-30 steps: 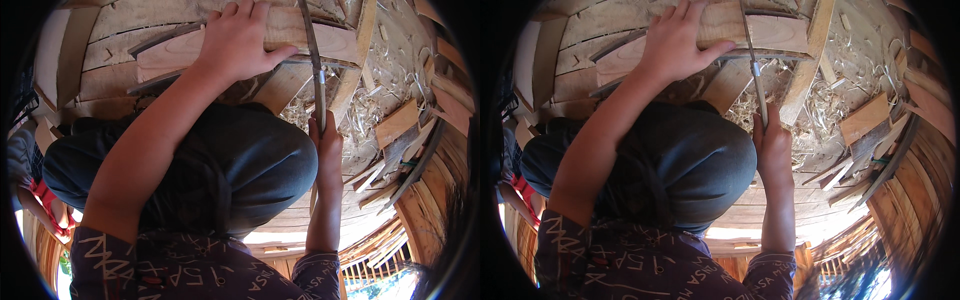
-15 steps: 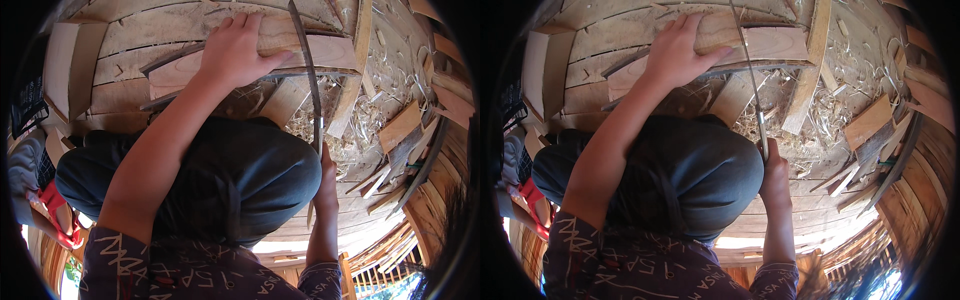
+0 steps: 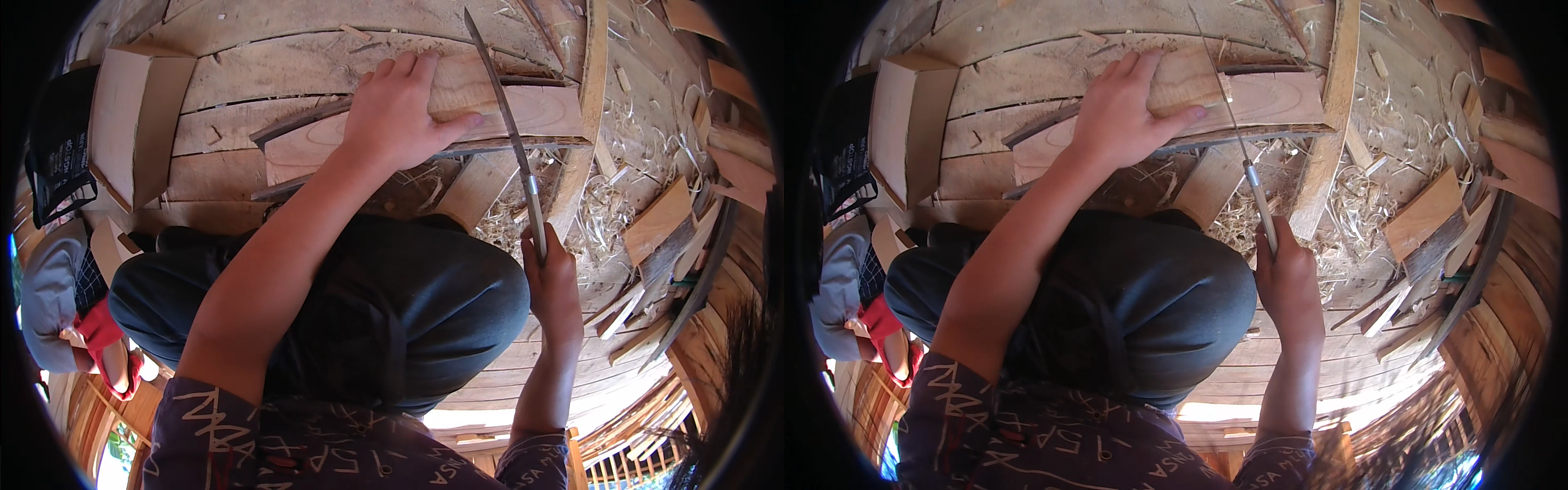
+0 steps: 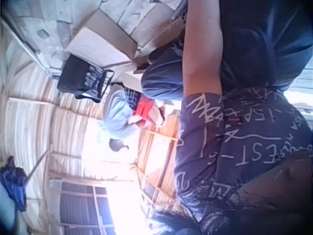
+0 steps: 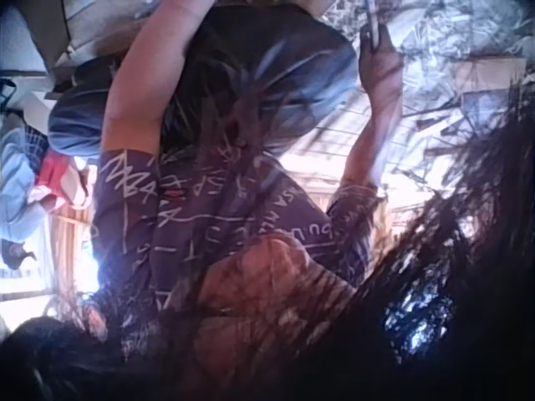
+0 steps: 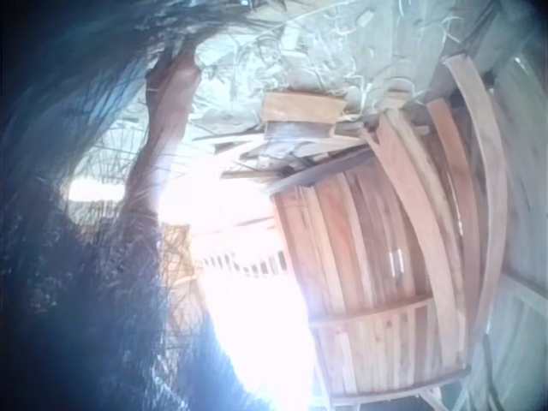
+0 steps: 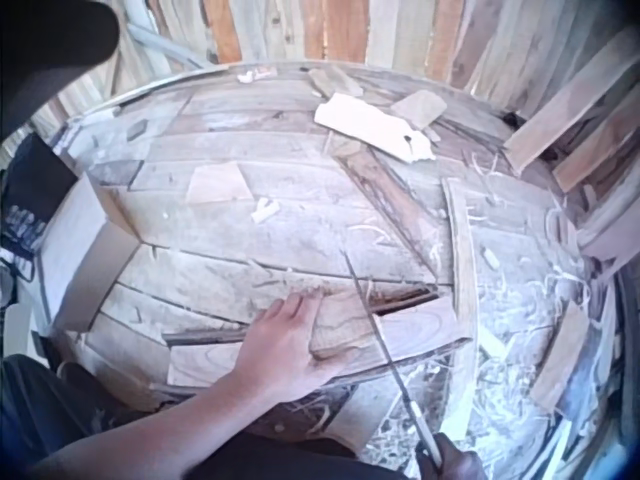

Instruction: The person uses a saw to cut a curved piece of wood while sitting on the floor, holding the wood steady by hand and with their leg.

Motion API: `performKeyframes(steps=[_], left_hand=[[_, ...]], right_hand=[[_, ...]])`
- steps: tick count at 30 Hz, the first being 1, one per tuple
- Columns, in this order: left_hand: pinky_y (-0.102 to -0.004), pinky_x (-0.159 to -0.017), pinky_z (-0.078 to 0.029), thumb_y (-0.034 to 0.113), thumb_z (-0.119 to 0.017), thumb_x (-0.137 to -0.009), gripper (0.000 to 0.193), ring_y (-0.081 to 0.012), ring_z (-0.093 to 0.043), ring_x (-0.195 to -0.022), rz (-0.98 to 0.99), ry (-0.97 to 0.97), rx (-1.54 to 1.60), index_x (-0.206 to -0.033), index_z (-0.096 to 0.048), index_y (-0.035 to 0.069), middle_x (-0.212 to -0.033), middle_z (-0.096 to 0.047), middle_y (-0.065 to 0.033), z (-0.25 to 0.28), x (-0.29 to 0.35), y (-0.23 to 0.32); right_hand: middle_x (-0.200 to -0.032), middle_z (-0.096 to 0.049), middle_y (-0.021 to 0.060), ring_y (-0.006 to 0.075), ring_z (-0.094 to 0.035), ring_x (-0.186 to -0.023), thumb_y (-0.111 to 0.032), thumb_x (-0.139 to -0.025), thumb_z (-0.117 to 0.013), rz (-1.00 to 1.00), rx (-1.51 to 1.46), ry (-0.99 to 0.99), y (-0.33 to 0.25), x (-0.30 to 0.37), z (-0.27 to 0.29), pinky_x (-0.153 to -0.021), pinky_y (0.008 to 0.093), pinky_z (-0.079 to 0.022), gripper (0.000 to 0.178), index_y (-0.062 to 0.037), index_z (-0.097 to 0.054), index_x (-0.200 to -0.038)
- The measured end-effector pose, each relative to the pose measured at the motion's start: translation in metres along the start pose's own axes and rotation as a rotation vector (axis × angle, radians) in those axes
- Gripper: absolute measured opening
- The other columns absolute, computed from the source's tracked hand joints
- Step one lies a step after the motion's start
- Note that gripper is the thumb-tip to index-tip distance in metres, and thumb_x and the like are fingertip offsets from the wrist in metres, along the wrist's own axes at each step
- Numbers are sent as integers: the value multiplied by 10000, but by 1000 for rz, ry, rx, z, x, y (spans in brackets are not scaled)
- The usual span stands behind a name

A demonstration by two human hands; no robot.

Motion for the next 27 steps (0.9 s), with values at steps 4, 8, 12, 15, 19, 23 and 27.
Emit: performKeyframes(steps=[4, 8, 12, 15, 19, 23, 27], left_hand=[[-447, -934, -483, 618, -717, -739, 842, -348, -614, -1051, -6, 13, -20, -1236, -556, -42, -1127, -621, -195, -2, 1, 0], [-463, -910, -482, 568, -733, -759, 844, -381, -593, -1040, 22, -25, 30, -1284, -525, -61, -1104, -611, -214, -1, -1, 1], [-465, -882, -479, 583, -721, -759, 826, -362, -597, -1023, 36, 10, -39, -1262, -536, -45, -1094, -612, -195, 0, 2, 2], [-471, -874, -472, 595, -716, -755, 809, -351, -599, -1020, 41, -12, -75, -1247, -542, -24, -1108, -612, -179, 0, 3, 4], [-483, -884, -462, 604, -715, -750, 805, -352, -596, -1031, 55, -16, -66, -1249, -541, -3, -1132, -607, -166, 0, 3, 6], [-490, -896, -460, 599, -720, -747, 814, -356, -586, -1057, 67, -28, -54, -1266, -526, 4, -1161, -596, -167, 2, 5, 7], [-489, -895, -457, 593, -731, -730, 803, -348, -577, -1070, 47, -50, -2, -1228, -528, -4, -1163, -588, -176, 1, 1, 5]], right_hand=[[-699, -612, 285, 496, -612, -711, -161, -991, -538, -29, 13, 28, -3, -23, -13, -549, 552, -449, 135, -26, -535, -998], [-696, -602, 291, 511, -599, -730, -159, -993, -528, 42, 16, 82, -10, -43, -14, -559, 558, -450, 137, -23, -537, -983], [-695, -610, 282, 504, -609, -706, -152, -983, -537, 73, 64, 102, -8, -46, -19, -544, 558, -467, 117, -41, -525, -1019], [-695, -618, 273, 493, -620, -686, -146, -977, -541, 103, 65, 111, -2, -35, -20, -536, 557, -485, 118, -59, -515, -1053], [-715, -633, 263, 477, -634, -687, -138, -974, -546, 120, 80, 117, -1, -30, -16, -537, 550, -500, 132, -76, -519, -1087], [-751, -646, 256, 471, -640, -721, -129, -971, -547, 78, 29, 103, -4, -28, -16, -554, 537, -508, 140, -81, -528, -1101], [-768, -653, 252, 468, -643, -747, -115, -961, -554, 106, -26, 145, 6, -27, -25, -573, 524, -511, 143, -83, -531, -1099]])
Point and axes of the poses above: each hand's wrist, its own x-axis away from the middle knuckle, its own z-axis out of the back of the hand, y = z × x, the point moved 4 cm from there along -x, towards the middle knuckle
